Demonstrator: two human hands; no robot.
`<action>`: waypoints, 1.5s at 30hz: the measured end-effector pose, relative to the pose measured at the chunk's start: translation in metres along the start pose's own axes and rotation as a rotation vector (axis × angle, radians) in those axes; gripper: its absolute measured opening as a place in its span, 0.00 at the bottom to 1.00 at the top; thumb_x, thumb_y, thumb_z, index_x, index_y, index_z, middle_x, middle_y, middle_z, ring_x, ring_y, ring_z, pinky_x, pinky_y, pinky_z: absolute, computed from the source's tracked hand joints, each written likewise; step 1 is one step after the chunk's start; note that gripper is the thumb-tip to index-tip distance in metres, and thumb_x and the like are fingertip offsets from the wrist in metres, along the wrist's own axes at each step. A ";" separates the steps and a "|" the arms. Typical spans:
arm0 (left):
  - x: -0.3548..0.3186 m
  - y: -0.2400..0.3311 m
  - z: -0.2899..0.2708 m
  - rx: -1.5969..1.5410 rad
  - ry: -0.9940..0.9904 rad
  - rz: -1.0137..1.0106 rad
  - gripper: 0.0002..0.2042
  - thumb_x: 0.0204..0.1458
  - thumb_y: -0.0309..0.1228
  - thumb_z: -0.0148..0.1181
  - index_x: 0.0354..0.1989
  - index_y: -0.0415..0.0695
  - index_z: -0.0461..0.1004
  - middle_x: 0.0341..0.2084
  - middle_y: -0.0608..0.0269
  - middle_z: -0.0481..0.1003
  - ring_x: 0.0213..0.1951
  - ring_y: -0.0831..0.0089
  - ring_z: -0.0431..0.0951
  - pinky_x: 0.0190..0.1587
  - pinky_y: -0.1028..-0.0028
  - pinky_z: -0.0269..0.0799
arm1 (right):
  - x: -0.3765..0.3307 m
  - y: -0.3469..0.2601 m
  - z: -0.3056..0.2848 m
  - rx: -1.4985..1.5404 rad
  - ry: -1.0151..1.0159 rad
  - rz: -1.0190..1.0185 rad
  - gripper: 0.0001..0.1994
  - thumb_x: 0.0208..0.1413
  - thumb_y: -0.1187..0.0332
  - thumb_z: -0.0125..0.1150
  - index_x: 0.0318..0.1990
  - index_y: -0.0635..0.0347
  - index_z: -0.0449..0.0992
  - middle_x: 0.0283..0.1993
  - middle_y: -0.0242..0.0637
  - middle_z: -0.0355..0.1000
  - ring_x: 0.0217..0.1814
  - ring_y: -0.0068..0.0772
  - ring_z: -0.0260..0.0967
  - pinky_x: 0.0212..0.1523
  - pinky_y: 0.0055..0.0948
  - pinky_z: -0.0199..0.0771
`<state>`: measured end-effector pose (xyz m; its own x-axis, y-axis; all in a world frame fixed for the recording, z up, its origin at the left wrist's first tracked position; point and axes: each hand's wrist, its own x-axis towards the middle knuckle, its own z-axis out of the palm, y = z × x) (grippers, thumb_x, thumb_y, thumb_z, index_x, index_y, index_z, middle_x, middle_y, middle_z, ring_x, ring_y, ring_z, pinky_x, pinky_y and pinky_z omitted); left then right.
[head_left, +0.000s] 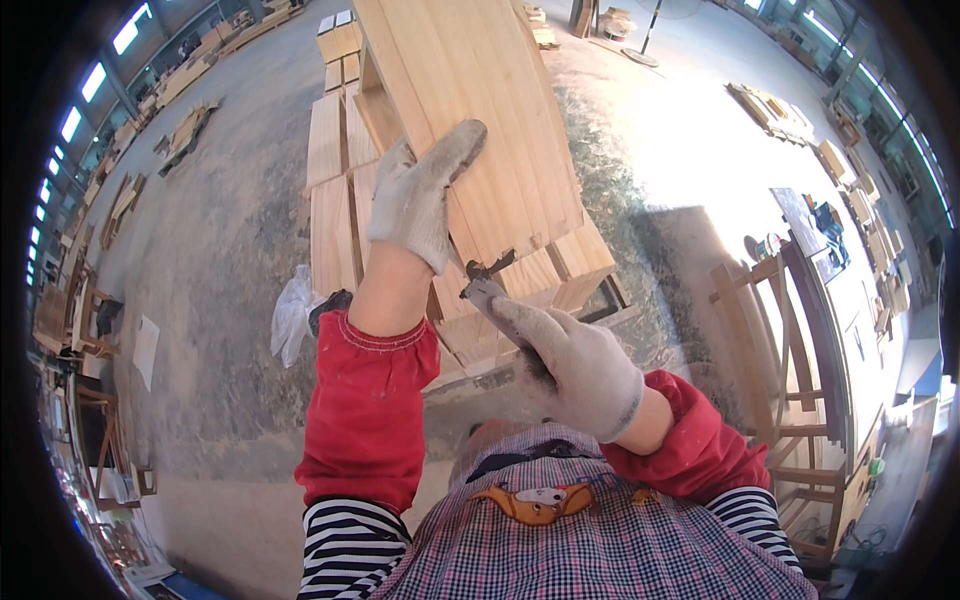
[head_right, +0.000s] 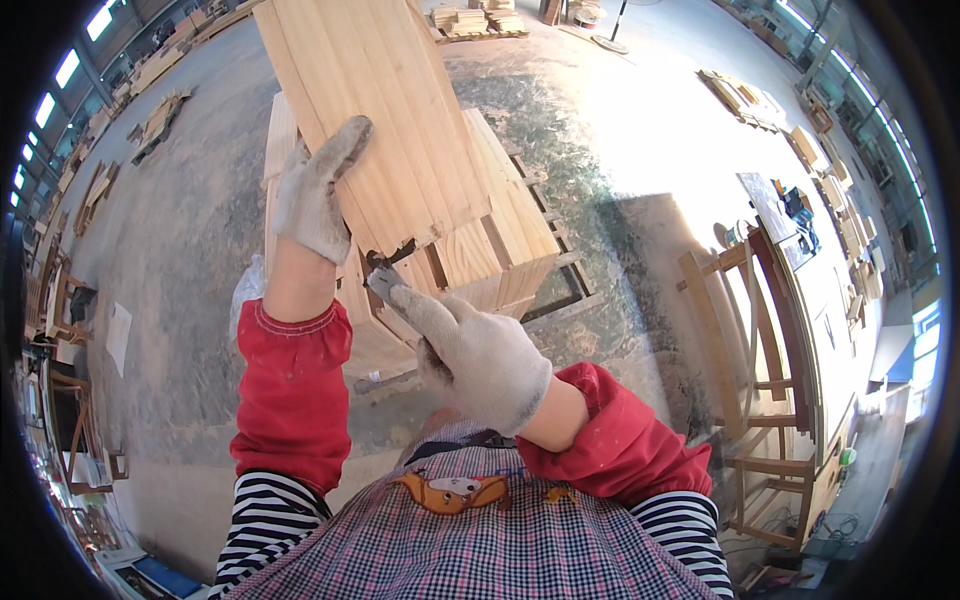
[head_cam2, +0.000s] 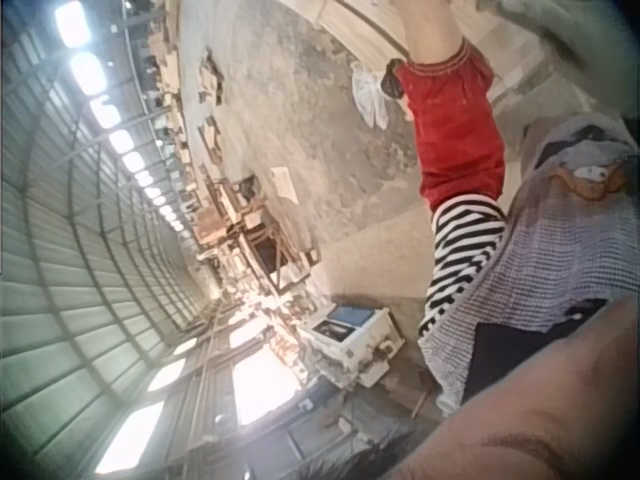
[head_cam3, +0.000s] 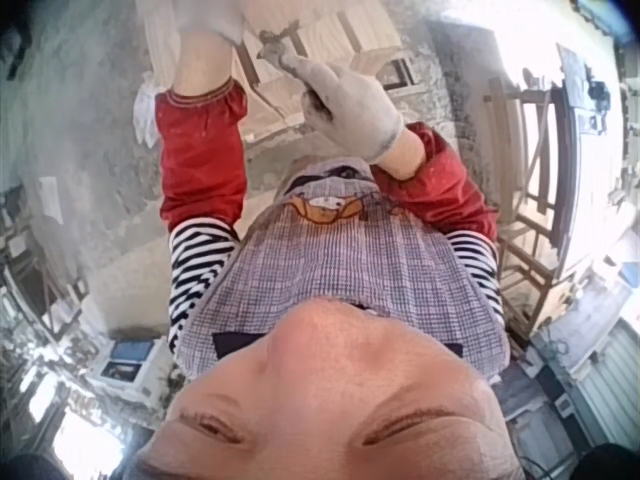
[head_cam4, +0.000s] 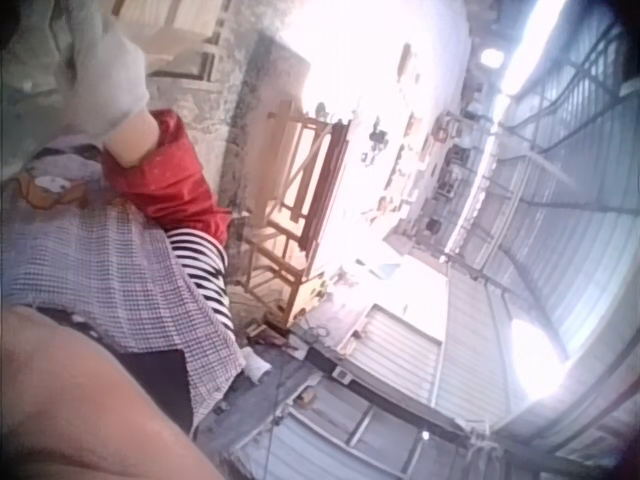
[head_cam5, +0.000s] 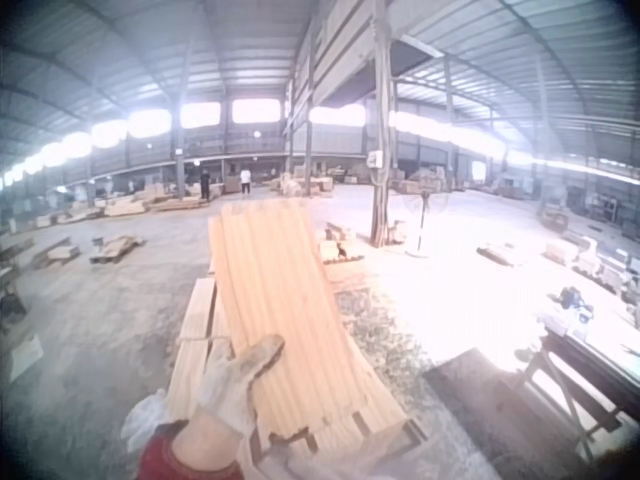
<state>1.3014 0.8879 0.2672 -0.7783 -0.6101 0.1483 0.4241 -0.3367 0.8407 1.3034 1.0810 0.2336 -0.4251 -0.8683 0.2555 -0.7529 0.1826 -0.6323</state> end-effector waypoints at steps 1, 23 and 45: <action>0.001 -0.001 -0.001 0.002 0.007 0.013 0.19 0.46 0.29 0.64 0.45 0.35 0.69 0.38 0.58 0.74 0.41 0.71 0.76 0.41 0.73 0.75 | -0.001 -0.002 -0.002 0.010 -0.011 0.002 0.25 0.44 0.78 0.52 0.55 0.64 0.65 0.32 0.46 0.70 0.29 0.43 0.72 0.31 0.32 0.72; -0.006 0.002 0.001 0.019 0.003 -0.028 0.18 0.47 0.28 0.62 0.46 0.35 0.68 0.38 0.59 0.74 0.40 0.73 0.76 0.42 0.75 0.74 | 0.012 0.014 -0.055 -0.211 -0.228 -0.088 0.25 0.46 0.75 0.51 0.56 0.59 0.64 0.27 0.42 0.69 0.25 0.42 0.69 0.28 0.35 0.70; 0.000 -0.006 -0.004 -0.029 0.028 -0.004 0.17 0.46 0.25 0.63 0.45 0.34 0.69 0.36 0.59 0.75 0.38 0.72 0.77 0.41 0.75 0.75 | -0.005 0.006 -0.010 0.047 0.123 0.062 0.25 0.46 0.75 0.54 0.56 0.61 0.63 0.28 0.44 0.67 0.27 0.46 0.70 0.29 0.36 0.71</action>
<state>1.3004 0.8871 0.2605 -0.7669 -0.6285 0.1301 0.4347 -0.3595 0.8257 1.2959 1.0913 0.2360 -0.5309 -0.7922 0.3010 -0.6999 0.2096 -0.6828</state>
